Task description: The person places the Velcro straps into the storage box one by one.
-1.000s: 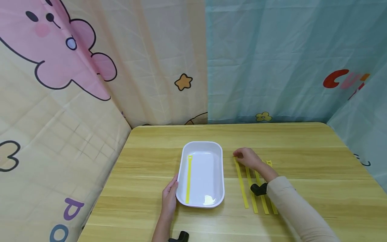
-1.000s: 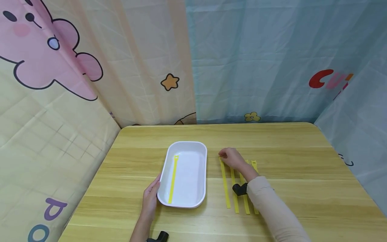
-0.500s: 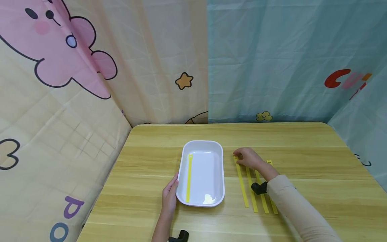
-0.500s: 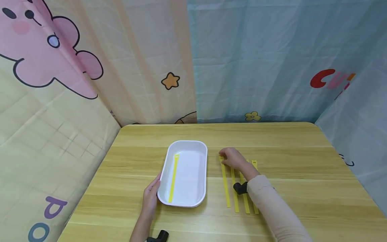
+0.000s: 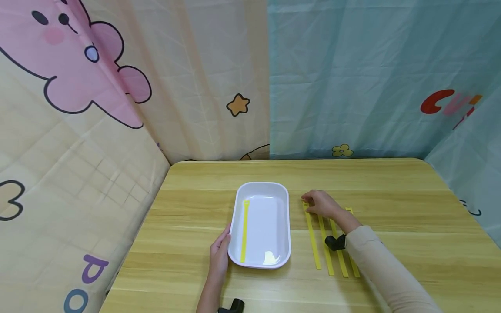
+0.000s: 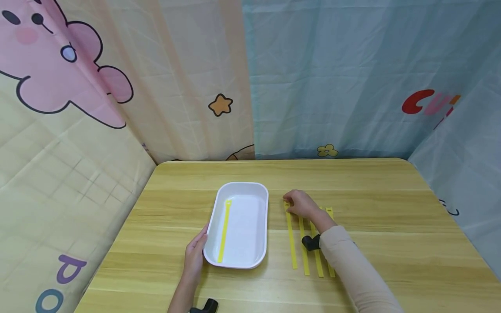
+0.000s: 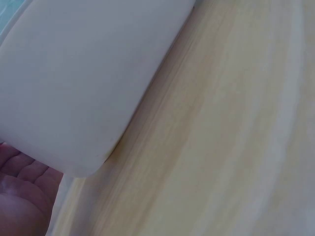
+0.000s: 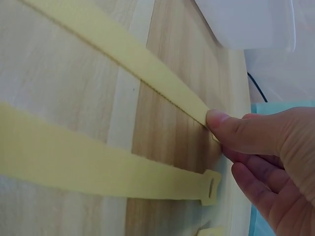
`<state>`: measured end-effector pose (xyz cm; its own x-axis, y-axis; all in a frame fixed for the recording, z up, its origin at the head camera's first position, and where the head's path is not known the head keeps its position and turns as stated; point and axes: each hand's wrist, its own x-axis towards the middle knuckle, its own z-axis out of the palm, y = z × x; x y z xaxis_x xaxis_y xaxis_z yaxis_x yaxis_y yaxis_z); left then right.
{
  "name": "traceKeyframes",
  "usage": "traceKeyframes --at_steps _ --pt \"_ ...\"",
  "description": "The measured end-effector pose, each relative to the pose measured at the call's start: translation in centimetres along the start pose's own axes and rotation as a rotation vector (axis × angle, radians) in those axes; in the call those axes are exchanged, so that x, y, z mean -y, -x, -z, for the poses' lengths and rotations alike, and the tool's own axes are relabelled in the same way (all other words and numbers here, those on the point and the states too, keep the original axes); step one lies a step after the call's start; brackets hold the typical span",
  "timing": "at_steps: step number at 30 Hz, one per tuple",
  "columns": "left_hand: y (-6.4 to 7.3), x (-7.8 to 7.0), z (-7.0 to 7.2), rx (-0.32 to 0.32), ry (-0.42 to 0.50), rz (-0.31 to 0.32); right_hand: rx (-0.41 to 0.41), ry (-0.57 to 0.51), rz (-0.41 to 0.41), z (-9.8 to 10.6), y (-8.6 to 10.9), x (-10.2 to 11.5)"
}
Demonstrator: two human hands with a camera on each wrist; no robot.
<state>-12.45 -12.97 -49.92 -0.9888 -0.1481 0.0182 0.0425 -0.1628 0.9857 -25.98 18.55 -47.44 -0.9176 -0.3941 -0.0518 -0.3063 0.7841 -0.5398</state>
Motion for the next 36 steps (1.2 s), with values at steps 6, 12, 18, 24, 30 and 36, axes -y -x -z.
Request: traceKeyframes --at_steps 6,12,18,24,30,36 --pt "0.08 -0.02 0.04 0.001 -0.023 -0.020 -0.011 -0.035 0.018 -0.18 -0.20 -0.28" --pt "0.10 -0.02 0.01 0.003 -0.030 -0.035 0.004 -0.093 0.001 0.00 -0.05 -0.26" --pt "0.12 -0.25 -0.06 -0.006 -0.004 -0.003 0.012 -0.111 -0.007 0.10 0.04 -0.11" --pt "0.18 -0.44 -0.17 -0.015 -0.002 0.025 -0.016 -0.119 -0.023 -0.17 -0.07 -0.32" --pt "0.11 -0.29 -0.14 -0.013 -0.008 0.019 -0.042 -0.153 -0.032 -0.34 -0.14 -0.68" --pt "0.11 -0.16 -0.07 -0.008 -0.013 0.003 -0.070 -0.162 0.018 0.27 -0.10 -0.54"
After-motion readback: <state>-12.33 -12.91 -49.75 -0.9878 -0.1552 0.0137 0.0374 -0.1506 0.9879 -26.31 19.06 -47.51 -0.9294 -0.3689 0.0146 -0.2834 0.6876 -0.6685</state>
